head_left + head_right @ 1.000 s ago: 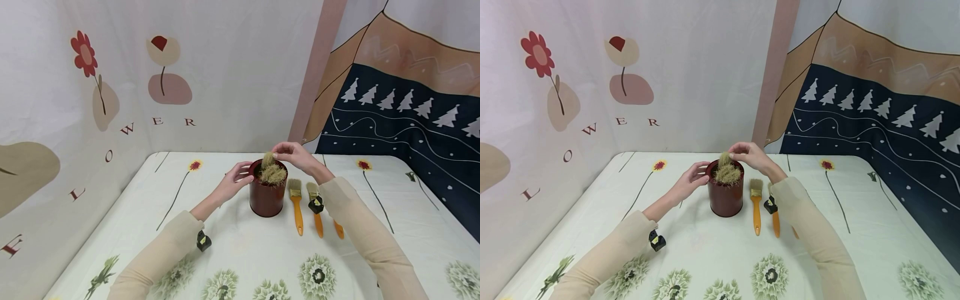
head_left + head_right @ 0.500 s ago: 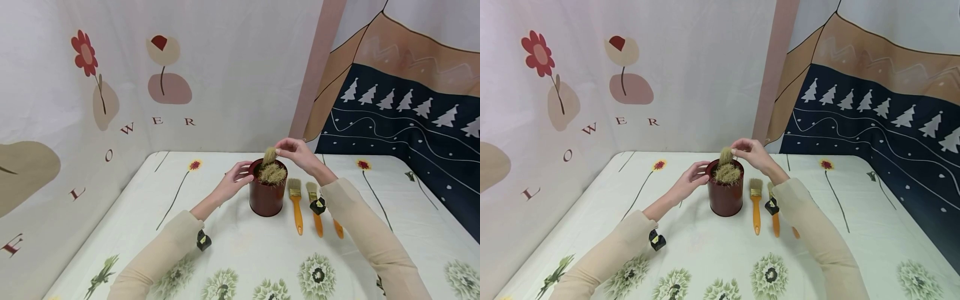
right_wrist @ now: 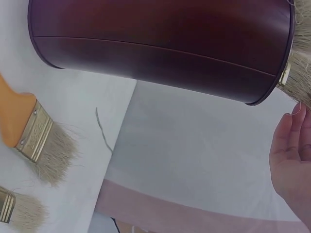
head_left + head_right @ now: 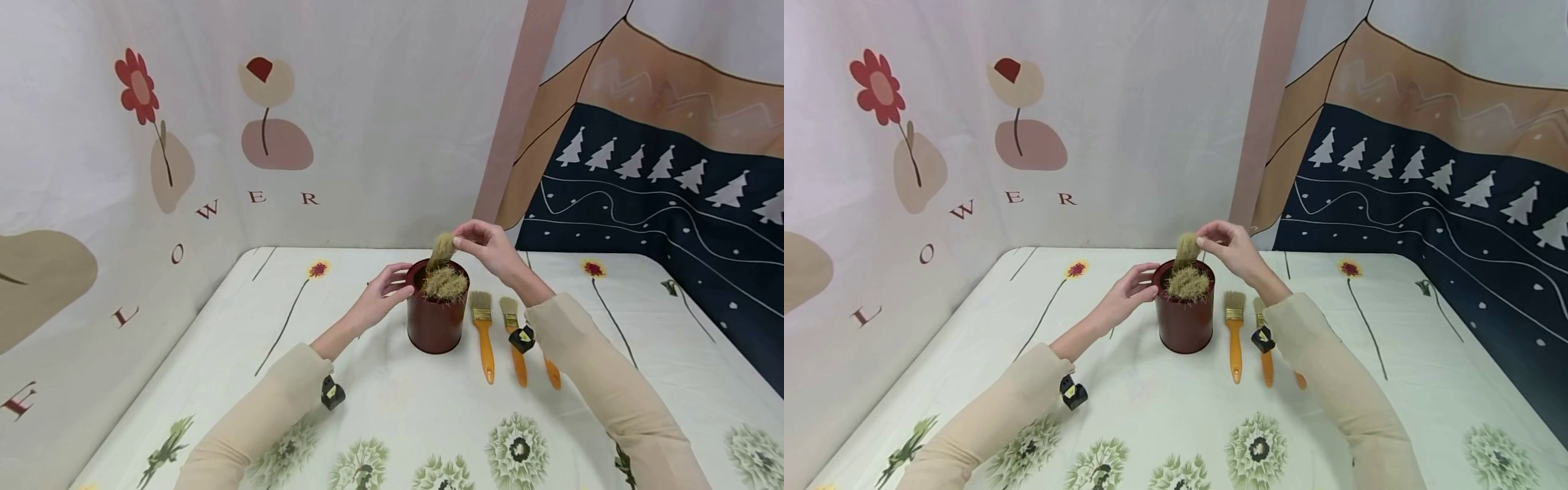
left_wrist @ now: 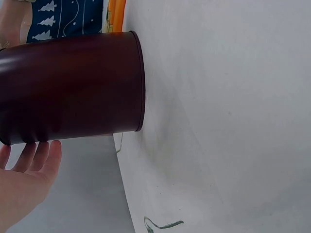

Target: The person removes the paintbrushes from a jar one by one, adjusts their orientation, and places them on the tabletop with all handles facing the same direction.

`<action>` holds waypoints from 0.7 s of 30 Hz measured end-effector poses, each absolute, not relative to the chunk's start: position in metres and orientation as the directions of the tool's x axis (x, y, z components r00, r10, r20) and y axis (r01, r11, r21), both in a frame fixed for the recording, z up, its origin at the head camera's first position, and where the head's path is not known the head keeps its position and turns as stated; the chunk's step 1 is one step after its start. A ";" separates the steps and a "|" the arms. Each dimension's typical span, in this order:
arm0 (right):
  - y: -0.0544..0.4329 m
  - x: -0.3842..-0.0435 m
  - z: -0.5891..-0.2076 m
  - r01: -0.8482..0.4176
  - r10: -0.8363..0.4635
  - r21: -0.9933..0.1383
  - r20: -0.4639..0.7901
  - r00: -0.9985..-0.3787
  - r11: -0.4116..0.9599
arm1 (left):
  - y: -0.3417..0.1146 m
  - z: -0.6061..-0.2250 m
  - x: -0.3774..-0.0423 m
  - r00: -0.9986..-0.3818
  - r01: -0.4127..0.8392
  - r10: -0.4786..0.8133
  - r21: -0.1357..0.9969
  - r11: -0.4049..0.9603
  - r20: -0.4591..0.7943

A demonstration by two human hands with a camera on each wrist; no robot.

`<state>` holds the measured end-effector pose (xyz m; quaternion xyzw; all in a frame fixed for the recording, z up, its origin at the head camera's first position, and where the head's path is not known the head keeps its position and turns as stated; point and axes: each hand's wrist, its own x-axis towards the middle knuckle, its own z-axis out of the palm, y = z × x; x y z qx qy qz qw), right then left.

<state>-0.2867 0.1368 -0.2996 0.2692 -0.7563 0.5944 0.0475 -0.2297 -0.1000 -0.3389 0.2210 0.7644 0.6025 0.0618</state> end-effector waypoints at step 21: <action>0.142 -0.276 -0.285 -0.517 -0.288 -0.842 0.463 -0.838 0.153 | -0.100 -0.338 -0.230 -0.898 0.256 0.408 0.949 0.183 0.164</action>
